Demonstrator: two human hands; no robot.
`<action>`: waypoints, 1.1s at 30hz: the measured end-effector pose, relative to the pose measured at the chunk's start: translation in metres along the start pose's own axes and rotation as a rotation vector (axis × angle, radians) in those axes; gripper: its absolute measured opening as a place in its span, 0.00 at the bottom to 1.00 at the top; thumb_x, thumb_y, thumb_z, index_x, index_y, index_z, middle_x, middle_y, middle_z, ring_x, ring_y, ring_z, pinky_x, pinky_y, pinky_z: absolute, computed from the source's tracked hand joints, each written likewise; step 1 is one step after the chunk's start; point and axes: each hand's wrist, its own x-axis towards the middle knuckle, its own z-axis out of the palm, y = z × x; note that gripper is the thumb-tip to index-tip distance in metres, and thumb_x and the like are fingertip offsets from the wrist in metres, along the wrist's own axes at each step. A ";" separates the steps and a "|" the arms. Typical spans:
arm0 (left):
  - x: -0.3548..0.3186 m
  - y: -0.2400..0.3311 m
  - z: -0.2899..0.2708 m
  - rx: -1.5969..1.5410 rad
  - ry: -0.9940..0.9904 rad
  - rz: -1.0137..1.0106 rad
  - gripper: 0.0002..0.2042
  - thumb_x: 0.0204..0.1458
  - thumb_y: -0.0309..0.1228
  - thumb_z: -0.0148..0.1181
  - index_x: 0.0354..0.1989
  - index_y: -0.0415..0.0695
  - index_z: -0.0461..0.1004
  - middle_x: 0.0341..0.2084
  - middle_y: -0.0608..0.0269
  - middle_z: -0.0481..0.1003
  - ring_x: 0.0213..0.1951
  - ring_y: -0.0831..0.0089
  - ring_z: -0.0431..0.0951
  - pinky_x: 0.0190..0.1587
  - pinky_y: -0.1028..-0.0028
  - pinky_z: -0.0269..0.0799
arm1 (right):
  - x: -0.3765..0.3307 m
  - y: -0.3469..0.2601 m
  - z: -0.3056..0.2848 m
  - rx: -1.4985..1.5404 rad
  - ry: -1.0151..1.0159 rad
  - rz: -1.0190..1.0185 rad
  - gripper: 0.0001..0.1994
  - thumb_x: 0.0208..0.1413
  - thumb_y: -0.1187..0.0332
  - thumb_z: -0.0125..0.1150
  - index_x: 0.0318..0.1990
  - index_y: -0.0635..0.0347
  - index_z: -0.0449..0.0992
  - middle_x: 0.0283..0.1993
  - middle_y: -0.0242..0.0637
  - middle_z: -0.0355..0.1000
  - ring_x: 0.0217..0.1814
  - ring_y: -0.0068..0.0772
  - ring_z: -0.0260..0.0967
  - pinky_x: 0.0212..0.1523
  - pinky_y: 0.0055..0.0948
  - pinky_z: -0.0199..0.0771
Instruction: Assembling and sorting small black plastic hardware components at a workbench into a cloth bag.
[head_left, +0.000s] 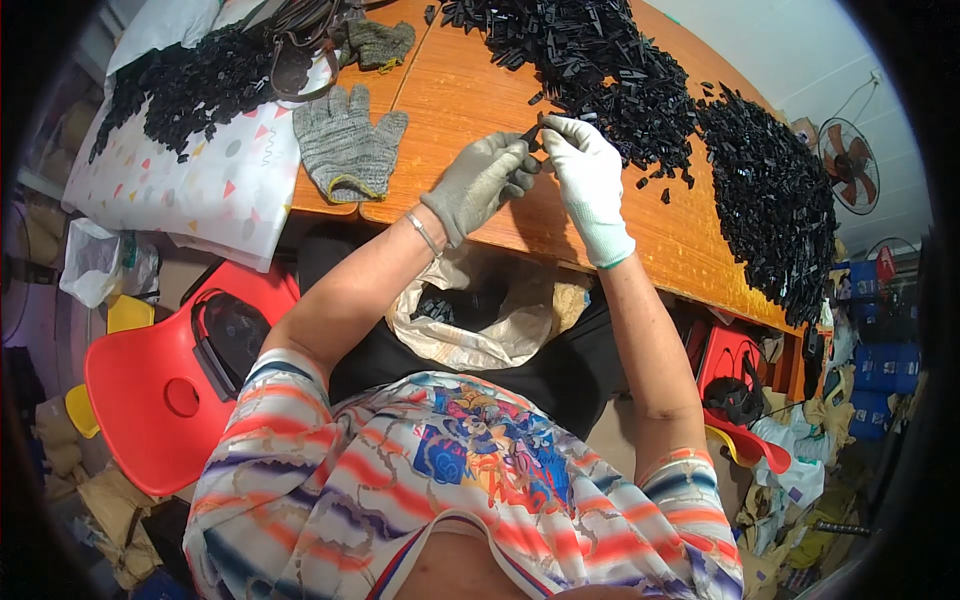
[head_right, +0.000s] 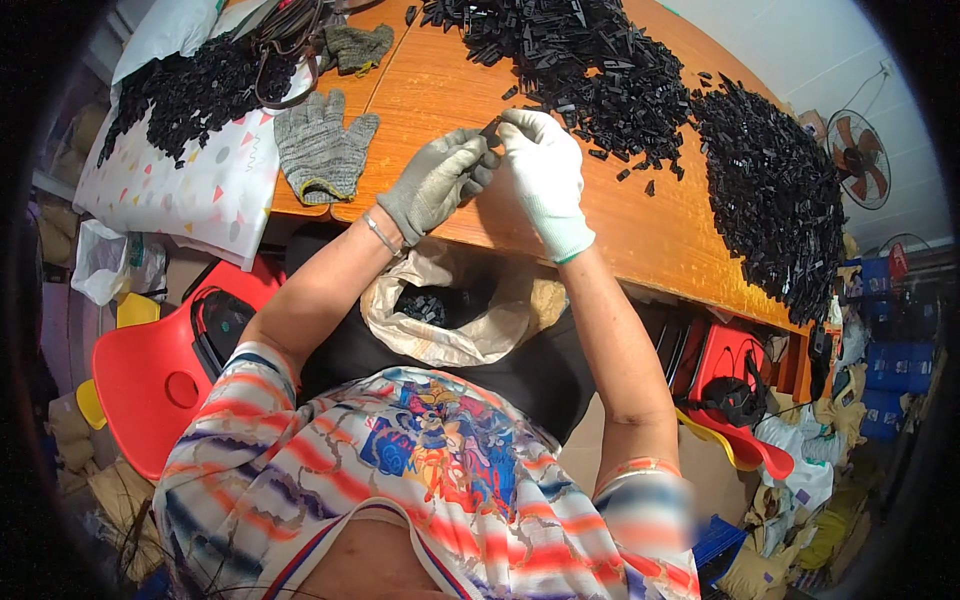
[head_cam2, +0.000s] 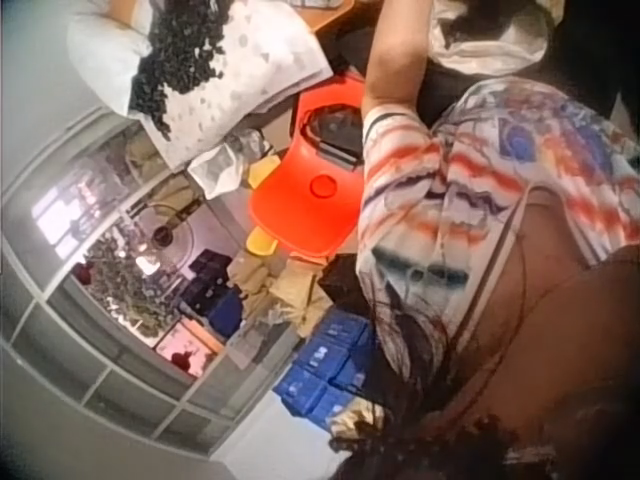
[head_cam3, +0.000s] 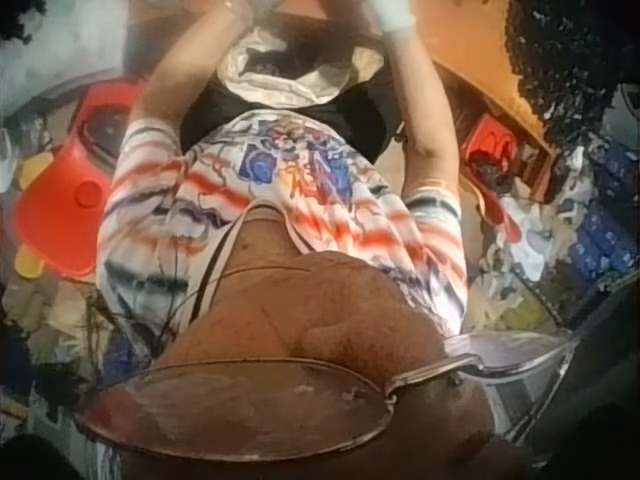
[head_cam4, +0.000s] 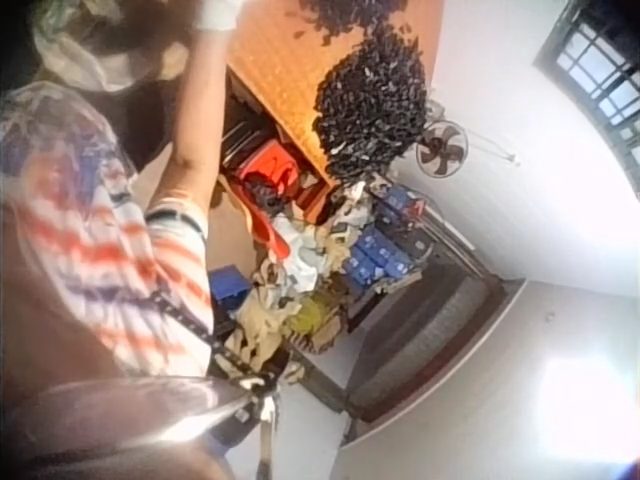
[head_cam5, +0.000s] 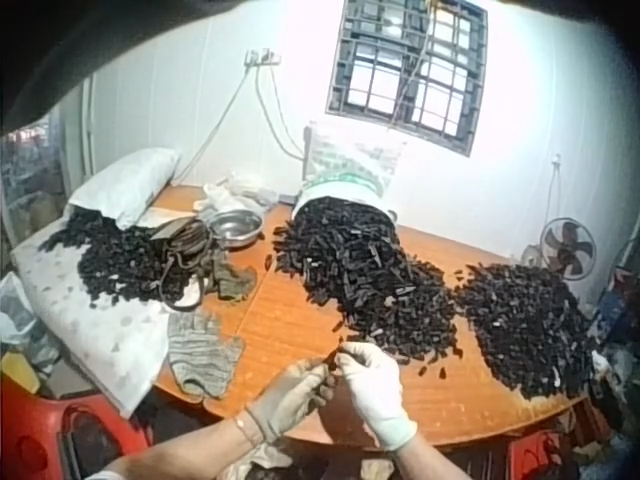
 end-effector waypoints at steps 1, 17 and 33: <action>-0.001 0.000 0.000 0.012 0.008 0.006 0.08 0.63 0.32 0.47 0.43 0.41 0.66 0.30 0.66 0.71 0.28 0.83 0.70 0.30 0.85 0.68 | 0.000 0.003 0.001 0.001 -0.003 -0.014 0.11 0.57 0.71 0.59 0.46 0.67 0.77 0.39 0.34 0.77 0.39 0.19 0.72 0.41 0.18 0.71; -0.004 0.003 0.011 0.102 0.031 0.056 0.08 0.63 0.33 0.48 0.41 0.41 0.66 0.27 0.67 0.70 0.24 0.85 0.66 0.24 0.87 0.63 | -0.004 -0.003 0.003 0.003 0.034 -0.045 0.11 0.58 0.70 0.58 0.46 0.66 0.76 0.39 0.33 0.77 0.38 0.18 0.71 0.40 0.19 0.71; -0.009 -0.002 0.019 0.352 0.189 0.154 0.08 0.62 0.31 0.47 0.38 0.39 0.68 0.21 0.70 0.67 0.22 0.87 0.63 0.22 0.86 0.59 | -0.005 -0.001 -0.002 -0.865 0.062 -0.629 0.07 0.52 0.67 0.61 0.37 0.57 0.75 0.32 0.43 0.75 0.32 0.46 0.75 0.32 0.37 0.74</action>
